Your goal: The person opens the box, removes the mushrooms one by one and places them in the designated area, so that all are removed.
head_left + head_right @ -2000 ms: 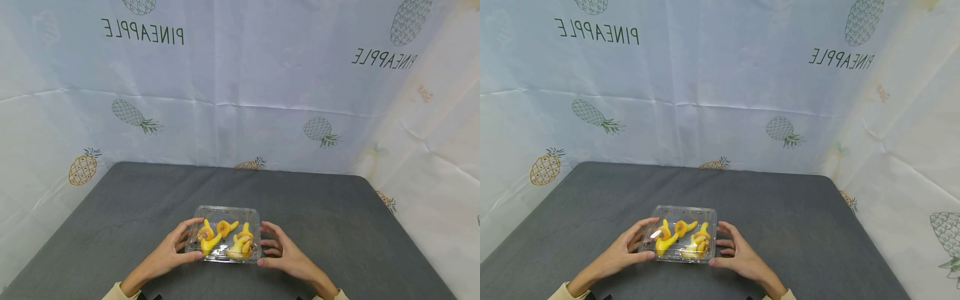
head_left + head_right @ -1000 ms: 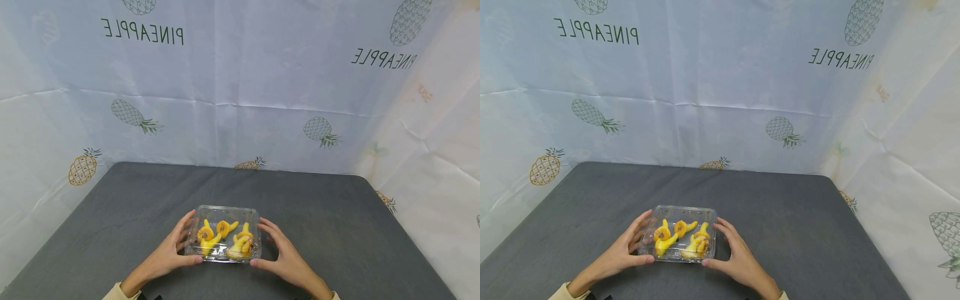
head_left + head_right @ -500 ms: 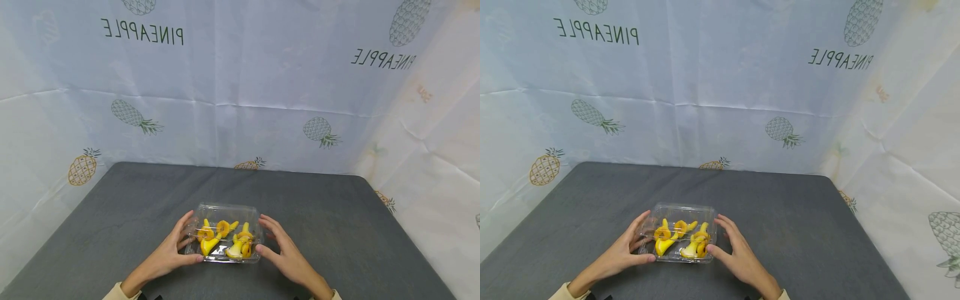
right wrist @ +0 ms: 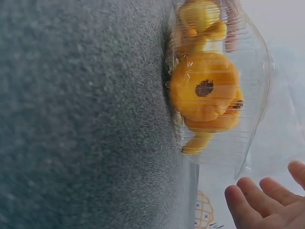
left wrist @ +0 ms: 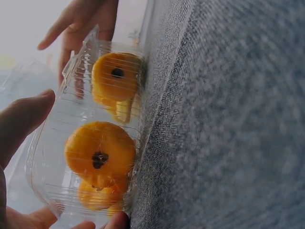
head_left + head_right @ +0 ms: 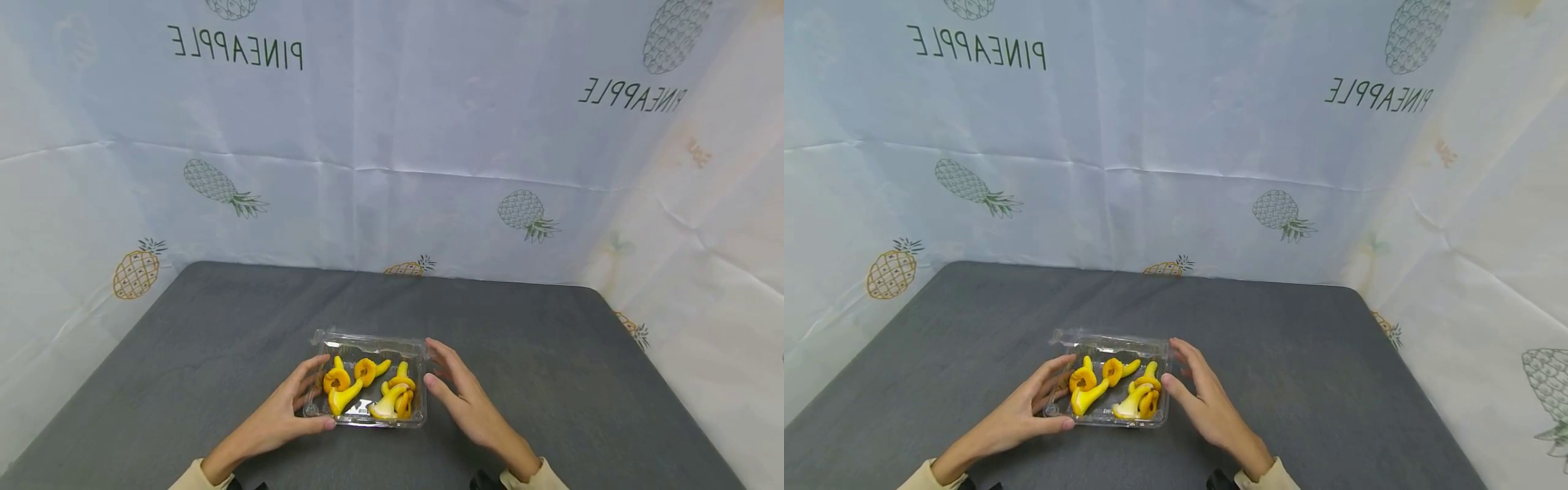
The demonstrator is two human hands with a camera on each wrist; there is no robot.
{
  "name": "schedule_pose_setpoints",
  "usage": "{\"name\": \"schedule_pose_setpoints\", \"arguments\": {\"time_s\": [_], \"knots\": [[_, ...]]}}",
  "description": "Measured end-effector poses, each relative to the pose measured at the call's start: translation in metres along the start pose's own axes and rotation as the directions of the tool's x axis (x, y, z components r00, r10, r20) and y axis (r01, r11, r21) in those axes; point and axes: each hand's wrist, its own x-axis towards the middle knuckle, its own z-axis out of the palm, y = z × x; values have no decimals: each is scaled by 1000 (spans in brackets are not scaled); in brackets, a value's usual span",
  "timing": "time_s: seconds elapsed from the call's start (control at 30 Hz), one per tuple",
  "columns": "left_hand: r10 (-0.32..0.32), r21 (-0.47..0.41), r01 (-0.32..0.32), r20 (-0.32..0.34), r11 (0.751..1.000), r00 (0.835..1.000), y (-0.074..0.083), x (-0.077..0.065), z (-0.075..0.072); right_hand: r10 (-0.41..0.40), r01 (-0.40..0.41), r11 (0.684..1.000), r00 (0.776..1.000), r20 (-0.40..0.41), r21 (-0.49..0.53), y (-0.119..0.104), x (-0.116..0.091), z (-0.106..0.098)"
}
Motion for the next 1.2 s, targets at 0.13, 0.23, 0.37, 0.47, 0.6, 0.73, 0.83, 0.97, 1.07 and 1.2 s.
{"name": "schedule_pose_setpoints", "arguments": {"time_s": [0.13,0.23,0.37,0.47,0.6,0.73,0.83,0.97,1.07,1.2], "knots": [[-21,-16,21,2,1000,1000,0,0,0,2,-2,1000,1000,0,1,0,4,0],[-28,-19,28,-2,999,1000,0,0,0,17,-17,1000,1000,-1,8,-1,7,0],[-23,-13,23,-11,1000,1000,-1,0,1,56,-56,998,998,-5,23,-2,11,1],[-22,-13,22,-16,1000,1000,-1,0,1,53,-52,998,999,-11,32,-2,14,2],[-42,-19,41,-18,999,999,0,0,1,17,-16,999,1000,-24,30,0,19,2],[-68,-34,68,-16,997,998,1,1,2,31,-31,999,999,-31,22,0,25,1],[-76,-41,75,-12,996,997,2,1,2,53,-52,998,998,-28,24,0,27,0],[-71,-38,71,-10,997,997,2,1,1,73,-73,997,997,-17,36,-1,31,-1],[-70,-36,70,-12,997,997,1,1,1,87,-87,996,996,-7,34,1,34,-1],[-68,-31,68,-17,997,998,1,2,2,89,-90,996,996,15,29,5,39,0]]}}
